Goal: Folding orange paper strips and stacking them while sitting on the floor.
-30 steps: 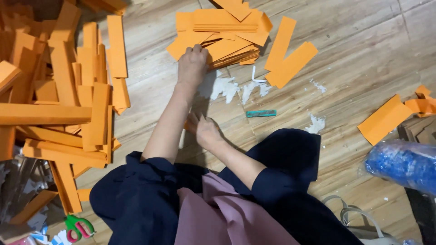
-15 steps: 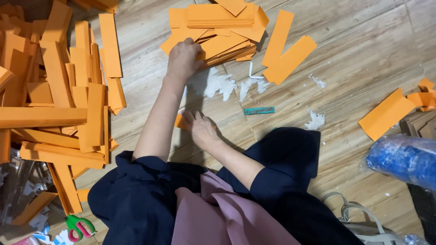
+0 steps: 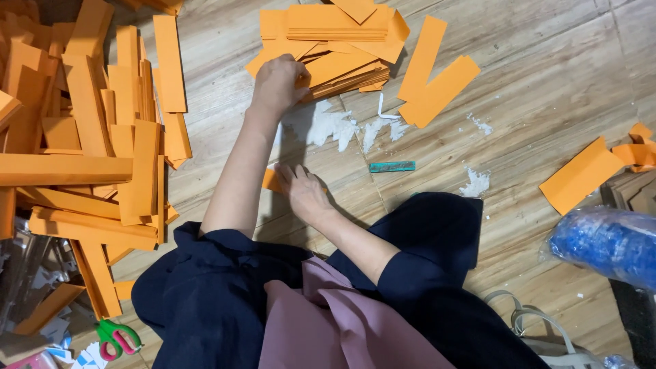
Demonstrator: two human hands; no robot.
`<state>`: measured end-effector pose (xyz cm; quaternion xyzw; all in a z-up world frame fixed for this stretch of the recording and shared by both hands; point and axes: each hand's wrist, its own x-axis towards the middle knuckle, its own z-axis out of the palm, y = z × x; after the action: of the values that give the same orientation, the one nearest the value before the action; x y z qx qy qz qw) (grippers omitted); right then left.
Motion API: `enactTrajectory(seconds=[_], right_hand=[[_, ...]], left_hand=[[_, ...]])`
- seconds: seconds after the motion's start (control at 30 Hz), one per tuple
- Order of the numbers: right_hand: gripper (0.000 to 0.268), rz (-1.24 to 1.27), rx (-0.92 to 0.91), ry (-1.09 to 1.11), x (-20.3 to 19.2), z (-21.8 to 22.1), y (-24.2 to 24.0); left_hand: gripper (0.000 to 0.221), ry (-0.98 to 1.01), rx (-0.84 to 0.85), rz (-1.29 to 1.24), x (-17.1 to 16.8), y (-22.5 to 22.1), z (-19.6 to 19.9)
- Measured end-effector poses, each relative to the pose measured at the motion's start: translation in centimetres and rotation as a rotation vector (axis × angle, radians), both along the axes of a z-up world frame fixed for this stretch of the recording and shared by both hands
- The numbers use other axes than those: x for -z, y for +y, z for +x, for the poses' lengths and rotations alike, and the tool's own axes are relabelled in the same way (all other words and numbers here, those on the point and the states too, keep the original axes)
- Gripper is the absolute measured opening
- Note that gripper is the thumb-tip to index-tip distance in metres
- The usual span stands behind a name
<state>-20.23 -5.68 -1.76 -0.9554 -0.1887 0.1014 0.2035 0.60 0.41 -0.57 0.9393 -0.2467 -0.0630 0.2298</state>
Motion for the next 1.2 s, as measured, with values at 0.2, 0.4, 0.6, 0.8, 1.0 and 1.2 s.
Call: enactTrajectory(seconds=[0.2,0.4,0.6,0.8,1.0,1.2], right_hand=[[0.065,-0.06,-0.055,-0.004,-0.9,0.2,-0.1],[0.063,-0.035,-0.047,-0.019,-0.3,0.1,-0.2],[0.07,-0.013,-0.012,0.103,-0.1,0.2,-0.1],[0.071,-0.077,-0.059,0.038,-0.6,0.1,-0.1],[0.071,-0.1,-0.062,0.009,0.1,0.0,-0.1],[0.037,-0.109,-0.125,-0.24,-1.1,-0.1,-0.6]], left_hand=[[0.014,-0.047,0.011,0.005,1.4,-0.3,0.4],[0.024,0.175,0.02,0.001,-3.7,0.1,0.0],[0.022,0.161,0.02,0.018,-2.9,0.1,0.2],[0.02,0.155,0.023,0.012,-2.6,0.1,0.1],[0.022,-0.165,0.067,0.082,-0.3,-0.3,-0.6],[0.025,-0.789,0.009,-0.146,-3.3,2.6,-4.3]])
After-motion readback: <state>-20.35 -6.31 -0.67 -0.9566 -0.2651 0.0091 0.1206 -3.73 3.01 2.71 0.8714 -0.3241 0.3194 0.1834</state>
